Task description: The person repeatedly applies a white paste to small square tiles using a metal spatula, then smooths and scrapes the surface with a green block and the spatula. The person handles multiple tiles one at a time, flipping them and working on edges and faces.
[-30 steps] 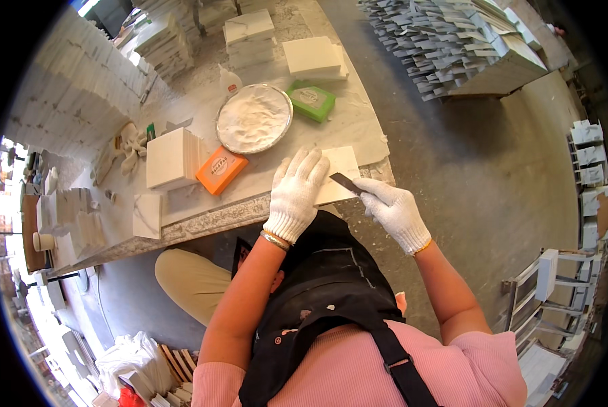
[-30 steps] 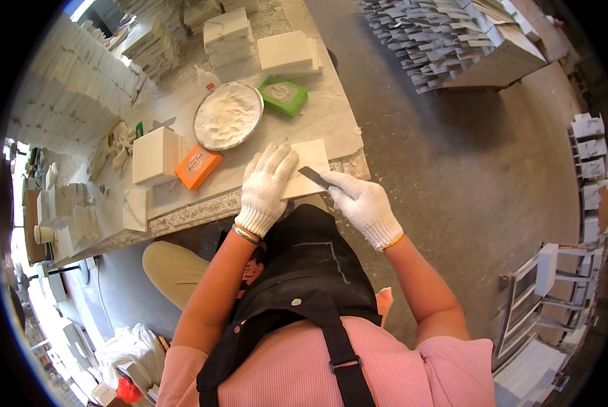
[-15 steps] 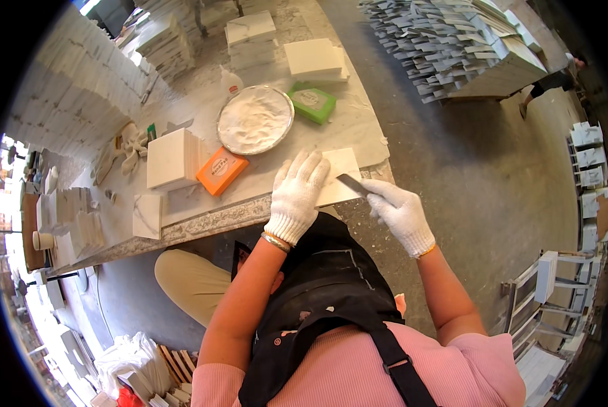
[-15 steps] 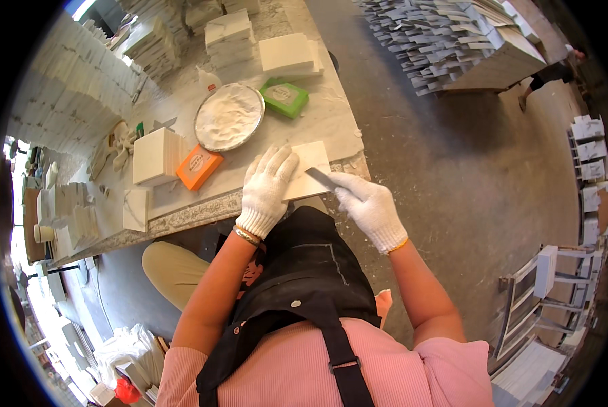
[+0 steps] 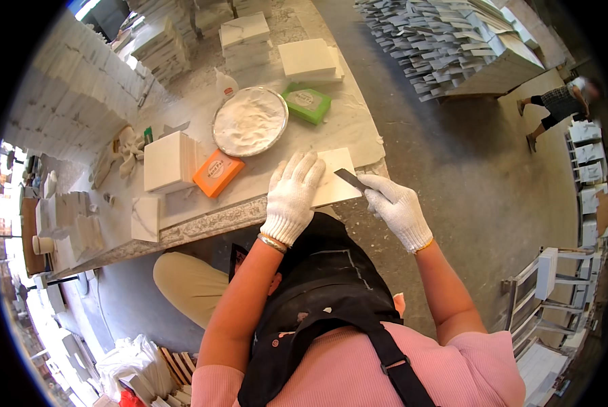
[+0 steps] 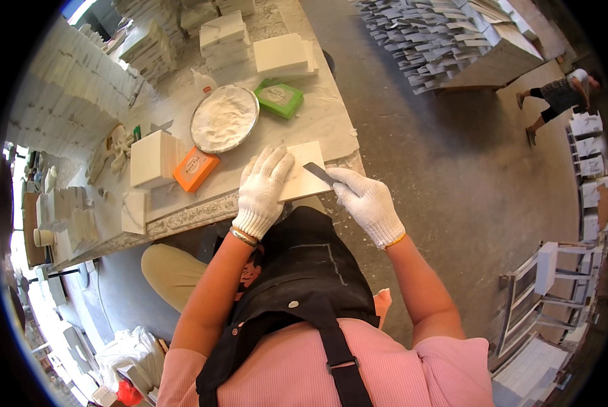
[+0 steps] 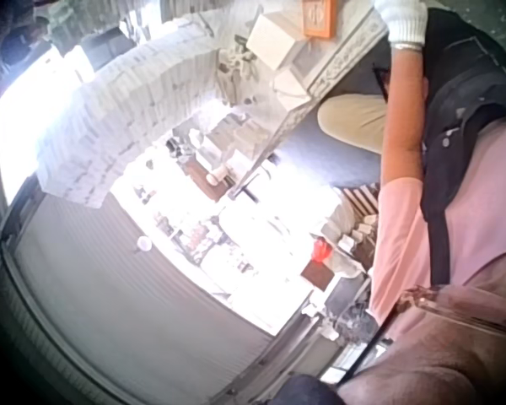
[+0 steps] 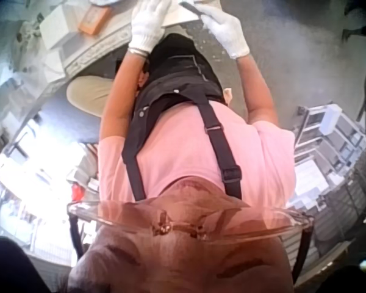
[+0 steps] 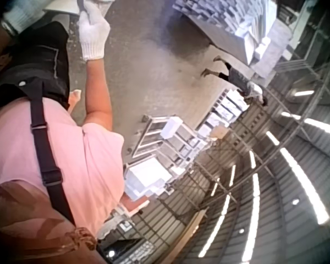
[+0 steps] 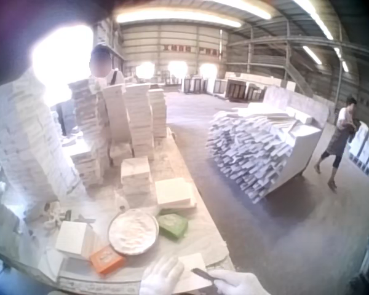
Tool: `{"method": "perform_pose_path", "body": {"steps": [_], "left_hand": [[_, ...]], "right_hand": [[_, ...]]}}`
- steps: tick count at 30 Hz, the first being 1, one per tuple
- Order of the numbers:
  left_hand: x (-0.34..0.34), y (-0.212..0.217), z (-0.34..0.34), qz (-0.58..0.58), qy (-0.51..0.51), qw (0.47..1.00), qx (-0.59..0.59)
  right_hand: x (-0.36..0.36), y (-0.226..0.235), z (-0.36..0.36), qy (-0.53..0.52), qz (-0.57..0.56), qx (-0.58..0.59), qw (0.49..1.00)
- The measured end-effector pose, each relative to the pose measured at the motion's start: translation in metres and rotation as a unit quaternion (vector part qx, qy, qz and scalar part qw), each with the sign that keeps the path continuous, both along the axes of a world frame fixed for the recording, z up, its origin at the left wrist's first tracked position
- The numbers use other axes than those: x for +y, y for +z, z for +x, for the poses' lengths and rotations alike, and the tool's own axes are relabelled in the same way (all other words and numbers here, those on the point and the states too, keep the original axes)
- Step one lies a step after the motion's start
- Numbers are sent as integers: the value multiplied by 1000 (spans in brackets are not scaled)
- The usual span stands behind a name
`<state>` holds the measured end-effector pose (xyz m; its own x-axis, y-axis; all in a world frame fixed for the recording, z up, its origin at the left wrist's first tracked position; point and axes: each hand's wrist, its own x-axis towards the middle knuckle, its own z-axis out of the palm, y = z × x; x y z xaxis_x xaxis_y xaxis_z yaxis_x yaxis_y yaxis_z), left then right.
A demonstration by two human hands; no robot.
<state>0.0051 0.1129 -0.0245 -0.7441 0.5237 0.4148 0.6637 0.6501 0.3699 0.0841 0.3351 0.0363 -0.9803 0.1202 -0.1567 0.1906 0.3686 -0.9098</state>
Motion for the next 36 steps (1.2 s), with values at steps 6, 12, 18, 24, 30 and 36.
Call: {"method": "perform_pose_path", "body": {"steps": [6,12,18,24,30,36], "left_hand": [[0,2,1,-9,1,1000,-12],[1,-2,0,-13,4,1000,-10],[1,-1,-1,-27,3,1000,-16],[0,5,1,-11,-1,1000,-26],[-1,11,-2,57,-2,997,-54],[-7,19,-10,136,-40,985,-96]], "right_hand": [[2,5,-4,28,90,26,995],[-12,-1,6,24,85,37,995],[-12,3,1,11,51,14,999],[-18,10,6,56,-11,-22,998],[20,2,8,-98,-258,-49,960],[9,-6,-2,-112,-325,-43,938]]}}
